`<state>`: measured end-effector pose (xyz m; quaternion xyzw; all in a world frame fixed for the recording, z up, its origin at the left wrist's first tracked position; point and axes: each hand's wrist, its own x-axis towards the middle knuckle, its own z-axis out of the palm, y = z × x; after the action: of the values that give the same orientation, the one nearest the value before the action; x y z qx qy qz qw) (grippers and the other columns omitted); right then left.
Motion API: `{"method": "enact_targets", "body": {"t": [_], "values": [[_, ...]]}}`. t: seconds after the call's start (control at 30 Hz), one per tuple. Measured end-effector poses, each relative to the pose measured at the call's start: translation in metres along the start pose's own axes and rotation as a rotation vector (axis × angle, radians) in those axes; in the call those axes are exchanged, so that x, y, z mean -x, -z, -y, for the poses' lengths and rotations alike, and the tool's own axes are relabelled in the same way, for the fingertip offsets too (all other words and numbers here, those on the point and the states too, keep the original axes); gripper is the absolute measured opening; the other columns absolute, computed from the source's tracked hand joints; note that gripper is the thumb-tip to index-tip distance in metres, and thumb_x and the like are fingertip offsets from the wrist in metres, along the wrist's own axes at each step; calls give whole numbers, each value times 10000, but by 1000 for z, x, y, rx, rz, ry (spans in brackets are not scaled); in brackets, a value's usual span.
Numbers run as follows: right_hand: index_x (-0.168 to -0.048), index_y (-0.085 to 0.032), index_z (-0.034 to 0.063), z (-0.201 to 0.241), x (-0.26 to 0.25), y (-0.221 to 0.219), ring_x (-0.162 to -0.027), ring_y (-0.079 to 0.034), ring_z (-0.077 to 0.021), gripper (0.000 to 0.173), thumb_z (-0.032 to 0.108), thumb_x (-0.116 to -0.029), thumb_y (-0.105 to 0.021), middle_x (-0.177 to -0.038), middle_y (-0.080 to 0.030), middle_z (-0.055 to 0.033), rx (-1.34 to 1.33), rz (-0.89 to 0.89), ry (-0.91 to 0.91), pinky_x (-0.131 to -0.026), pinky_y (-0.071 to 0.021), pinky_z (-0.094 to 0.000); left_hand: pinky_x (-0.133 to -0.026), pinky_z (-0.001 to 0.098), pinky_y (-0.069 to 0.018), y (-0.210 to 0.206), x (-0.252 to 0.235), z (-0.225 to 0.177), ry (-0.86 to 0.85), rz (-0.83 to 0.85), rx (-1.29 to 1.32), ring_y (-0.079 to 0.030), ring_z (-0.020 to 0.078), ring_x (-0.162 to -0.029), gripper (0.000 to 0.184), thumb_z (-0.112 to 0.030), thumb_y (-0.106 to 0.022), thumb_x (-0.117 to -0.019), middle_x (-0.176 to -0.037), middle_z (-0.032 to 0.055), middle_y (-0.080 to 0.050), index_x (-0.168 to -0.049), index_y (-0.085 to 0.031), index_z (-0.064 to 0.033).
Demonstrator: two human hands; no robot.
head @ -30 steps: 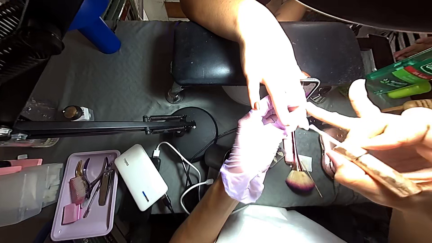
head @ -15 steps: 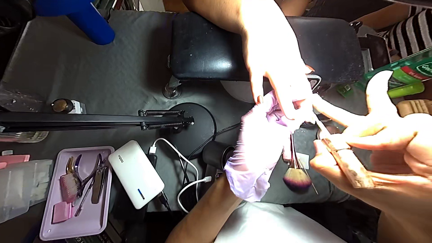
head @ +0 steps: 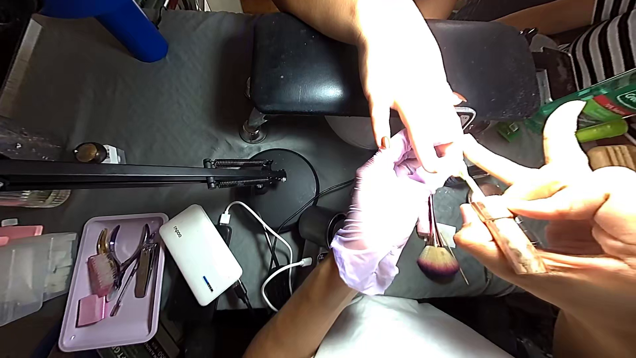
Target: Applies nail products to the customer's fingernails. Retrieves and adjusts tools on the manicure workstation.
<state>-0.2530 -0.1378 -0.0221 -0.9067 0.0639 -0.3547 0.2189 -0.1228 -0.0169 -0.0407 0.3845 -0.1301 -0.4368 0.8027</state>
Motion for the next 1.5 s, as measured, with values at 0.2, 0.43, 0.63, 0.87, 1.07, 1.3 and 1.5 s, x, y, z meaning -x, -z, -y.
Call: {"method": "enact_targets", "body": {"t": [0.2, 0.43, 0.63, 0.87, 1.07, 1.3, 1.5], "values": [[-802, -547, 146, 0, 0, 1, -857, -750, -165, 244, 245, -858, -764, -873, -739, -14, -5, 15, -17, -852, -632, -399, -749, 159, -537, 1, 1, 1, -23, 15, -14, -641, 15, -861, 319, 18, -509, -1008, -994, -24, -659, -1274, -578, -146], [-807, -562, 129, -2, 1, 2, -841, -744, -163, 239, 240, -860, -767, -882, -744, -34, -4, 17, -17, -812, -628, -377, -741, 151, -531, 1, 1, 1, -19, 19, 35, -636, 10, -851, 277, -1, -498, -1019, -971, -23, -652, -1238, -591, -143], [-793, -579, 114, -3, 3, 2, -800, -730, -156, 224, 221, -850, -768, -819, -712, -23, -7, 14, -17, -854, -628, -428, -720, 144, -530, 1, 1, 0, -11, 26, 61, -630, 6, -824, 277, 0, -483, -1023, -947, -27, -641, -1233, -590, -145], [-796, -584, 104, -3, 6, 4, -759, -718, -127, 253, 266, -867, -765, -839, -740, -63, 44, 19, -24, -722, -594, -306, -719, 157, -525, 2, 3, -1, -26, 16, -76, -629, 15, -835, 352, 59, -529, -976, -975, -23, -656, -1254, -589, -149], [-781, -580, 115, -4, 6, 3, -797, -734, -152, 229, 236, -856, -760, -783, -709, -24, 17, 2, -24, -822, -626, -392, -691, 137, -523, 2, 2, -1, -19, 37, 36, -624, -3, -804, 278, -9, -468, -1029, -948, -34, -641, -1233, -586, -157], [-764, -564, 116, -3, 6, 3, -771, -725, -155, 240, 223, -841, -765, -757, -686, -15, -6, -9, -28, -835, -630, -431, -708, 142, -526, 1, 2, -1, -24, 30, 13, -632, 5, -820, 279, 13, -507, -1011, -948, -29, -650, -1220, -596, -148], [-799, -572, 140, -7, 6, 11, -909, -754, -209, 226, 243, -843, -769, -824, -713, -3, -73, 73, -23, -932, -623, -493, -702, 128, -521, 2, 3, 0, -13, 44, 40, -628, -9, -821, 228, -52, -481, -1043, -954, -44, -641, -1205, -590, -169]]}}
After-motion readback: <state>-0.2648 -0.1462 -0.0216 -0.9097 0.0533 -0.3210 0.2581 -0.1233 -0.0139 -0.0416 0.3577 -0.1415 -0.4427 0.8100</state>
